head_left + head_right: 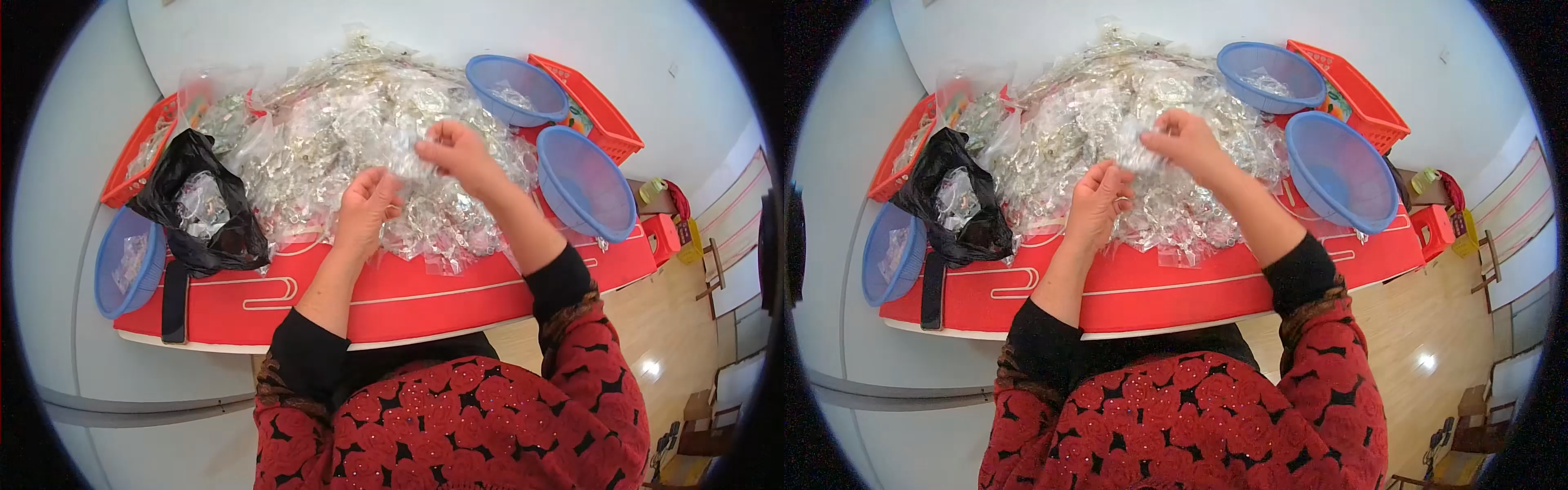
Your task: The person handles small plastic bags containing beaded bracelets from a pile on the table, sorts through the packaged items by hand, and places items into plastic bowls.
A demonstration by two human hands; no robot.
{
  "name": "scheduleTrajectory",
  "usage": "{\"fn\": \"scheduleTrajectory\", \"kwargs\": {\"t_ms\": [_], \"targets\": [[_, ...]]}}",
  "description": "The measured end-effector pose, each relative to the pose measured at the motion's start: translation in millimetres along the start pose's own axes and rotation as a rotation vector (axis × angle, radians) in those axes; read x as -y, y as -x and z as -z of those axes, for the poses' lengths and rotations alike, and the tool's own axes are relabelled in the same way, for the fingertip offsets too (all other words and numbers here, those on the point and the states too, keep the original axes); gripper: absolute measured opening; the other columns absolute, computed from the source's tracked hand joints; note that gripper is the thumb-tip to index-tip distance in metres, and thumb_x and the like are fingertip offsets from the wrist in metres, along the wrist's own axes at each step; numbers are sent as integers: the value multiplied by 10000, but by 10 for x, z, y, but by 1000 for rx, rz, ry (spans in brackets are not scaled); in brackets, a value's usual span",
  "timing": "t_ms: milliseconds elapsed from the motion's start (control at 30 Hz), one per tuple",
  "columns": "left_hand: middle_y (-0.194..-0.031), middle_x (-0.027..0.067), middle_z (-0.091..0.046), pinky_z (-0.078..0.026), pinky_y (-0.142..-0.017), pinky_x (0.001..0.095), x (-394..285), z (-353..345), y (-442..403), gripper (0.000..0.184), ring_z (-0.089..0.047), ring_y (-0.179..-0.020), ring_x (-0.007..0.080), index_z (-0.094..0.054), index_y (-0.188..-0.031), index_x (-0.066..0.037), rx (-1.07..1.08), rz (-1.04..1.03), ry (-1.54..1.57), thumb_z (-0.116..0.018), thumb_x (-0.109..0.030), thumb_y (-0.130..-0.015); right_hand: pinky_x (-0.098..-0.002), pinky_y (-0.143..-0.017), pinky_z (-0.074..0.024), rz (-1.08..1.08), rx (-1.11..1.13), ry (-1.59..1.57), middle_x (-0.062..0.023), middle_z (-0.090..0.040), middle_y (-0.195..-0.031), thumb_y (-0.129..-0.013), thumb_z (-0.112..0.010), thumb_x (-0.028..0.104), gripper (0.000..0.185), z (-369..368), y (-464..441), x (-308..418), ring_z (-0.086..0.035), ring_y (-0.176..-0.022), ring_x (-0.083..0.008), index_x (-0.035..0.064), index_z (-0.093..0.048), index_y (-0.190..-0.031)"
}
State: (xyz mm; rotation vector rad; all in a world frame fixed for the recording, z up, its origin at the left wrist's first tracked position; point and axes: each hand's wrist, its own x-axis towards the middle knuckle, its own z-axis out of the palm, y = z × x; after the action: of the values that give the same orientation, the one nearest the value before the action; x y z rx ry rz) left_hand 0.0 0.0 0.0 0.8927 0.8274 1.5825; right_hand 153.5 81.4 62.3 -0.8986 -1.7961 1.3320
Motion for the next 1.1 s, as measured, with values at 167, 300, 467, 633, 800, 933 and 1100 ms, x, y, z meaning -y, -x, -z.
{"fn": "scheduleTrajectory", "kwargs": {"t_ms": [167, 300, 467, 633, 800, 933, 1100], "targets": [[-694, -33, -546, -379, -519, 172, 65, -24, 59, 192, -480, -584, 42, -567, -866, -57, 44, -3, -167, -626, -209, -765, -169, -546, -381, -17, 2, -231, 32, -539, -722, -780, -592, 196, 283, -168, 438, -117, -467, -607, -35, 59, -514, -1015], [-683, -36, -546, -369, -525, 169, 63, -49, 37, 140, -468, -577, 35, -581, -826, -51, 27, -44, -163, -617, -174, -770, -165, -536, -354, 119, 46, -57, 46, -526, -692, -781, -583, 170, 163, 9, 379, -308, -439, -598, -23, 44, -576, -884], [-691, -31, -550, -375, -550, 172, 61, -65, 45, 129, -465, -599, 34, -583, -825, -41, 8, -25, -128, -613, -155, -773, -172, -533, -348, 111, 6, -147, 50, -511, -665, -772, -589, 147, 115, 25, 385, -304, -430, -603, -21, 36, -589, -801], [-690, -28, -547, -378, -572, 177, 54, -64, 49, 132, -462, -618, 35, -589, -815, -30, 5, -68, -166, -616, -153, -774, -169, -521, -330, 139, 138, -80, 55, -503, -665, -772, -587, 145, 108, 18, 388, -340, -412, -602, -11, 38, -581, -789], [-683, -30, -541, -361, -555, 176, 46, -55, 63, 133, -445, -600, 33, -590, -808, -26, 20, -93, -170, -613, -153, -776, -169, -523, -325, 138, 61, -124, 55, -494, -657, -779, -586, 141, 97, -53, 395, -365, -406, -594, -14, 45, -575, -779], [-683, -32, -537, -341, -526, 169, 72, -34, 46, 137, -426, -577, 28, -586, -821, -28, 30, -57, -75, -616, -152, -774, -179, -510, -319, 2, 59, -471, 51, -492, -651, -774, -599, 136, 94, -115, 370, -424, -402, -575, -25, 47, -570, -782], [-684, -38, -532, -332, -499, 165, 15, -110, 77, 165, -424, -568, 24, -586, -846, -29, 18, 74, -124, -627, -166, -765, -175, -504, -317, 55, 12, -420, 40, -502, -664, -765, -617, 143, 115, -112, 397, -364, -410, -580, -25, 47, -570, -805]]}}
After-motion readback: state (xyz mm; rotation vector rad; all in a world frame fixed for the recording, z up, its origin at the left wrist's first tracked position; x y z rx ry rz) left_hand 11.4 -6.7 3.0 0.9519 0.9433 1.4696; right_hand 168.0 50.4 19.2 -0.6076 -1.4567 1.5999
